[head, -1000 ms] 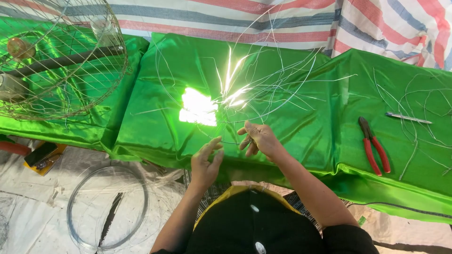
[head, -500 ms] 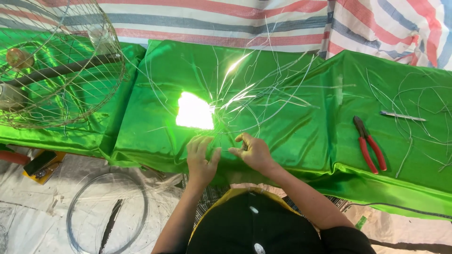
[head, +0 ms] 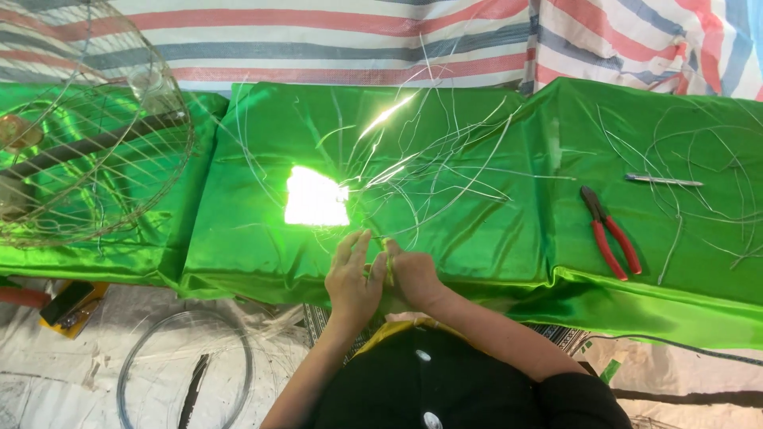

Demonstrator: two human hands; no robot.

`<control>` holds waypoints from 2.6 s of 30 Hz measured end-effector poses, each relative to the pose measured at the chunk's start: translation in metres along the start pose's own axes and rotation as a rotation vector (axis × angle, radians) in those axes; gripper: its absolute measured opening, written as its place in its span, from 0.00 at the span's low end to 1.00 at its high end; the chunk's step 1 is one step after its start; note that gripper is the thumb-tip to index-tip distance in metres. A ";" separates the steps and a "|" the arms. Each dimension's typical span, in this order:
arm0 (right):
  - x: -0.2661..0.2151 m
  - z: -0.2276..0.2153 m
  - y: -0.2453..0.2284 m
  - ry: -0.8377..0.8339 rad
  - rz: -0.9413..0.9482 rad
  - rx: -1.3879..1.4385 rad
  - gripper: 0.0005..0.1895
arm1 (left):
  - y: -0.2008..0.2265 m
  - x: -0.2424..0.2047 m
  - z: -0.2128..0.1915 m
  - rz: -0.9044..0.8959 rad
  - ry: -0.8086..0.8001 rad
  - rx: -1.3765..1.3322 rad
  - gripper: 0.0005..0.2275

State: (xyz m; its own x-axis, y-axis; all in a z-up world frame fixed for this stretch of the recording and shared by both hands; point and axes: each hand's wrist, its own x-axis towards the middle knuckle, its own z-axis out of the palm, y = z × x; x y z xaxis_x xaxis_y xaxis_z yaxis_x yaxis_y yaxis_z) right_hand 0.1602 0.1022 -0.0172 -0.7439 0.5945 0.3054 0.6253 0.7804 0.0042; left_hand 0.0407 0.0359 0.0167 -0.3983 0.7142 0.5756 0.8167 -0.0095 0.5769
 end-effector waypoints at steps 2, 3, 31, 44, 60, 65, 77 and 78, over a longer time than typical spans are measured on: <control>0.002 0.013 -0.006 0.001 -0.032 0.015 0.22 | 0.006 -0.004 -0.001 -0.024 -0.005 0.022 0.18; 0.003 0.020 -0.009 0.002 -0.072 0.031 0.17 | 0.008 -0.006 -0.001 -0.053 -0.006 0.046 0.17; -0.013 -0.066 0.078 0.156 0.310 1.661 0.29 | -0.030 0.000 -0.019 -0.194 0.041 -0.103 0.08; -0.006 -0.068 0.064 0.277 0.336 1.820 0.23 | -0.040 -0.029 -0.017 -0.042 0.194 0.035 0.08; -0.019 -0.070 0.081 0.167 0.254 1.747 0.34 | -0.013 -0.005 0.001 0.392 -0.069 -0.037 0.03; -0.018 -0.080 0.112 0.092 0.092 1.548 0.48 | -0.017 -0.001 -0.005 0.398 -0.098 -0.094 0.03; -0.004 -0.124 0.144 0.354 0.247 1.199 0.25 | -0.023 -0.010 -0.011 0.417 -0.100 -0.149 0.06; -0.003 -0.131 0.145 0.243 0.273 1.143 0.25 | -0.024 -0.010 -0.011 0.440 -0.093 -0.159 0.06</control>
State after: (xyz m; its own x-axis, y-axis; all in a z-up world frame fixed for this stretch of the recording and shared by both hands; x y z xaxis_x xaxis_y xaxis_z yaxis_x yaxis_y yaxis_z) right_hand 0.2840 0.1882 0.1072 -0.4784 0.8111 0.3365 0.0936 0.4281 -0.8989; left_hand 0.0203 0.0213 0.0028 0.0163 0.6776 0.7353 0.8225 -0.4272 0.3755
